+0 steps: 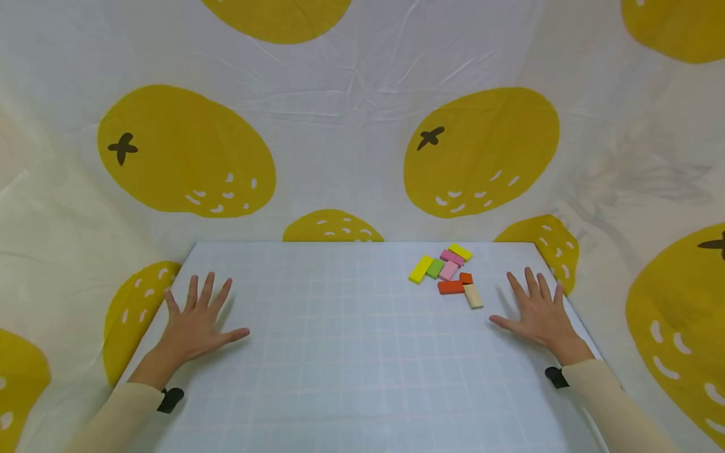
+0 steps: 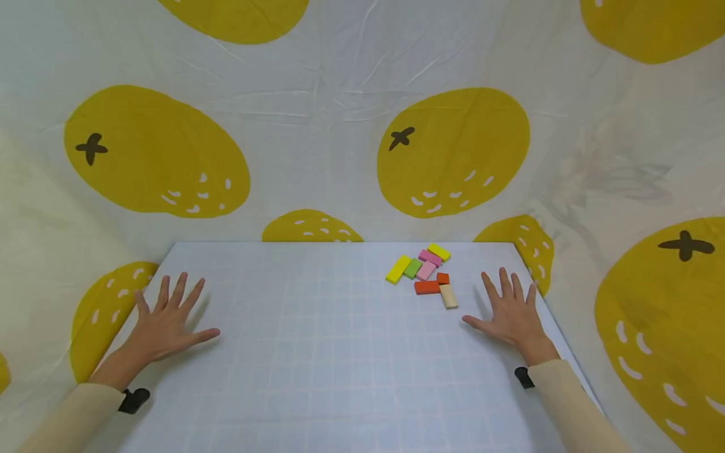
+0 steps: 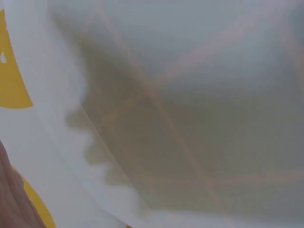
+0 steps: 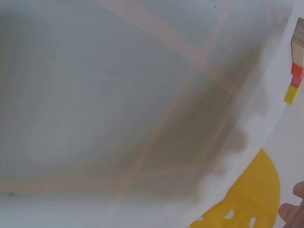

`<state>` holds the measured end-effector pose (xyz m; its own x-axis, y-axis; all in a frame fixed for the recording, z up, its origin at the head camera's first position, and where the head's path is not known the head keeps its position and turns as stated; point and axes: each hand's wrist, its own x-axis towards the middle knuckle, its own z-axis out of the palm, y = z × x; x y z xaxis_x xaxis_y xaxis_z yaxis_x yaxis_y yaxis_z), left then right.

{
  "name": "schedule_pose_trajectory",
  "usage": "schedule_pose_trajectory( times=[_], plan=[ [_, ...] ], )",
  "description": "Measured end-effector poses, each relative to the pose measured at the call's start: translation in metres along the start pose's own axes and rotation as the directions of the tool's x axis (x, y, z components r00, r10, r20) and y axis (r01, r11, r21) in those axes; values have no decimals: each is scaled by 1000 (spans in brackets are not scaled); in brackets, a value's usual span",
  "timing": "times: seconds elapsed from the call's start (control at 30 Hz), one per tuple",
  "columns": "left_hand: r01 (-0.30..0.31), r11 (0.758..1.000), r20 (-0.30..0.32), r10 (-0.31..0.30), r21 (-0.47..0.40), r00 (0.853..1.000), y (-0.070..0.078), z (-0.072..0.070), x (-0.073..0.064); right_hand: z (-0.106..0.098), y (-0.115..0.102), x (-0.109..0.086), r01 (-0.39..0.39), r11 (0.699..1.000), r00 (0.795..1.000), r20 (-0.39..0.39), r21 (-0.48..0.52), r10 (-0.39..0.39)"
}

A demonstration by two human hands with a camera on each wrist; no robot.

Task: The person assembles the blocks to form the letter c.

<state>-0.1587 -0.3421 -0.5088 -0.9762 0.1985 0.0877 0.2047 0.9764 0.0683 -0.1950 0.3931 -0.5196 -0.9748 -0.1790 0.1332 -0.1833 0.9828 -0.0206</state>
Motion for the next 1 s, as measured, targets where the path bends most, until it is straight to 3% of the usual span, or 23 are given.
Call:
schedule_pose_trajectory(
  times=[0.3, 0.57, 1.0],
  plan=[
    [-9, 1000, -2, 9, -8, 1000, 14, -6, 8, 0, -3, -1, 0, 1000, 1000, -19, 25, 0],
    [-28, 999, -6, 28, -17, 1000, 27, 0, 22, 0, -7, -6, -18, 998, 1000, -4, 52, 18],
    [-64, 996, -13, 63, -59, 998, 58, 4, 43, -3, -26, 7, -31, 993, 999, 44, 116, 26]
  ],
)
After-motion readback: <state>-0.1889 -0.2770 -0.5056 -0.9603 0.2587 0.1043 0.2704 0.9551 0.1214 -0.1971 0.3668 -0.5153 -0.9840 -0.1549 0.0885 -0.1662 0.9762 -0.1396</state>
